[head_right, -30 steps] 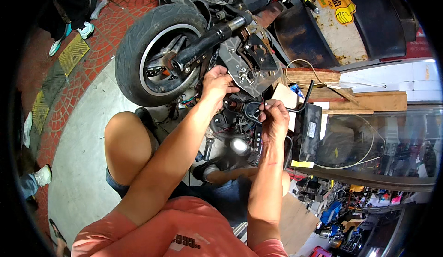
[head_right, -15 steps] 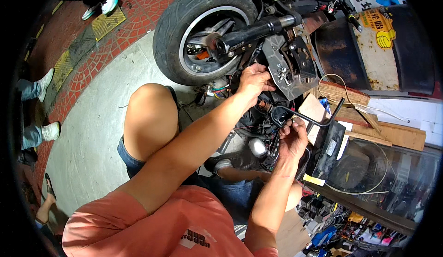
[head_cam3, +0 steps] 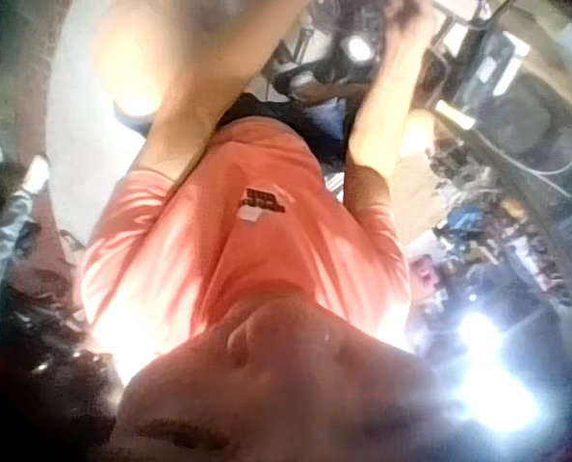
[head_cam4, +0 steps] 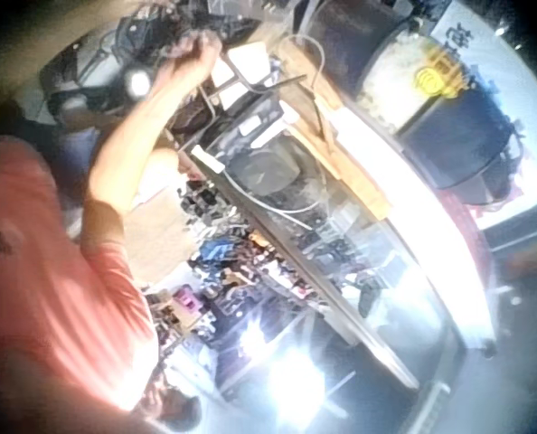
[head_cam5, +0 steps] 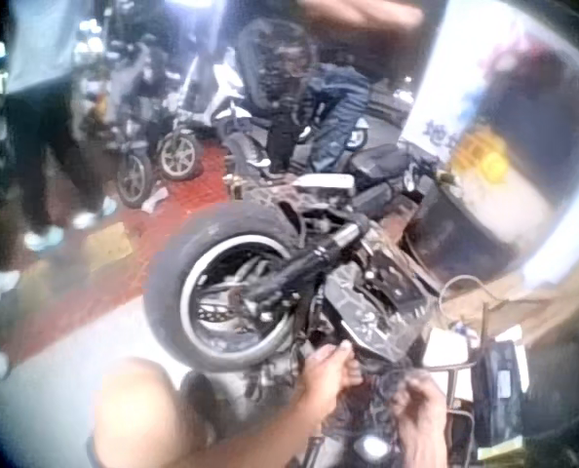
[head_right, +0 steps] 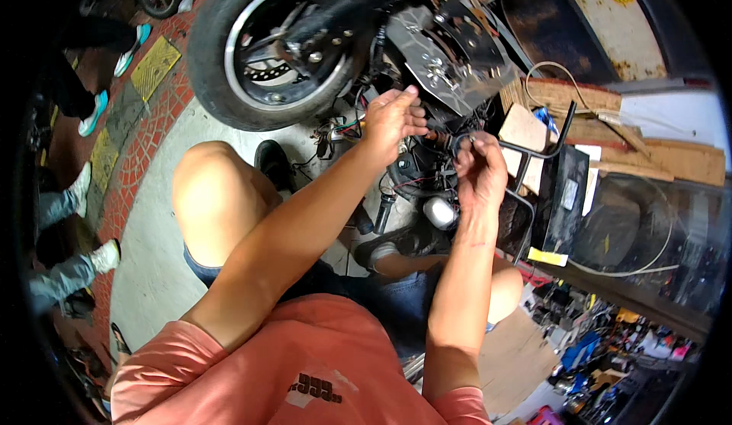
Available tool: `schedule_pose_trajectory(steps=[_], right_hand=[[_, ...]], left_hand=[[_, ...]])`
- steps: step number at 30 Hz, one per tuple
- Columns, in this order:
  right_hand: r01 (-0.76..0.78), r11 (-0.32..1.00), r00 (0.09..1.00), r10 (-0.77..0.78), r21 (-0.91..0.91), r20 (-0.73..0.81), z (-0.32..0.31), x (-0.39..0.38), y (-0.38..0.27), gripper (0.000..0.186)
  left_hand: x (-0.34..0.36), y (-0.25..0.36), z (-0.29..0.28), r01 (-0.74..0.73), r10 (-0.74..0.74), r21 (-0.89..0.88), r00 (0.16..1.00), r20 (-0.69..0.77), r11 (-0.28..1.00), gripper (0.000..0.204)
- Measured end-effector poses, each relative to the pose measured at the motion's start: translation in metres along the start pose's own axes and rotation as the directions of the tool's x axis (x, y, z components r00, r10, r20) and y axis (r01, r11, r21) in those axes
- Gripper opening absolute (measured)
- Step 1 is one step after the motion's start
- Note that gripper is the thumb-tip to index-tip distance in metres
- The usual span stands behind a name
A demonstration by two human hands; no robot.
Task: The person removes bubble wrap from a scooter part and installs it onto the front wheel assembly. They then use a power drill to secure the part with screws while squatting on the floor in a workshop.
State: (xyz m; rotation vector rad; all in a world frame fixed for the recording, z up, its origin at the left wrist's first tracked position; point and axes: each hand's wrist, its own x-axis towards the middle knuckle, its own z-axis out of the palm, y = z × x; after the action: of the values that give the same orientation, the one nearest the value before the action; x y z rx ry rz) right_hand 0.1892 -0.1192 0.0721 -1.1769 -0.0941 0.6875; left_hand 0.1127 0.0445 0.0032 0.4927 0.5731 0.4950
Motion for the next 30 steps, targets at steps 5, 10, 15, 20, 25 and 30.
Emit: schedule_pose_trajectory(steps=[5, 10, 15, 20, 25, 30], right_hand=[[-0.015, 0.988, 0.998, 0.005, 0.155, 0.065, 0.006, 0.025, 0.016, 0.016], [0.142, 0.989, 0.99, -0.143, 0.033, 0.02, 0.009, 0.053, 0.027, 0.013], [0.271, 0.9, 0.96, -0.228, -0.34, 0.163, 0.002, 0.068, 0.021, 0.011], [0.564, 0.774, 0.807, -0.443, -0.289, 0.39, 0.005, 0.083, 0.013, 0.022], [0.354, 0.906, 0.911, -0.279, -0.23, 0.304, -0.001, 0.094, 0.004, 0.021], [0.197, 0.98, 0.948, -0.2, 0.036, 0.246, 0.003, 0.088, 0.007, 0.023]], left_hand=[[-0.019, -0.008, -0.002, -0.121, 0.128, 0.301, 0.992, -0.003, 0.946, 0.031], [-0.028, 0.006, 0.004, -0.393, 0.405, 0.659, 0.903, 0.144, 0.642, 0.018], [-0.038, 0.027, 0.018, -0.45, 0.435, 0.645, 0.879, 0.196, 0.618, 0.038], [-0.049, 0.053, 0.041, -0.189, 0.209, 0.451, 0.978, 0.007, 0.872, 0.045], [-0.052, 0.07, 0.046, -0.139, 0.138, 0.303, 0.99, 0.023, 0.943, 0.039], [-0.052, 0.083, 0.052, -0.086, 0.085, 0.293, 0.996, 0.018, 0.952, 0.039]])
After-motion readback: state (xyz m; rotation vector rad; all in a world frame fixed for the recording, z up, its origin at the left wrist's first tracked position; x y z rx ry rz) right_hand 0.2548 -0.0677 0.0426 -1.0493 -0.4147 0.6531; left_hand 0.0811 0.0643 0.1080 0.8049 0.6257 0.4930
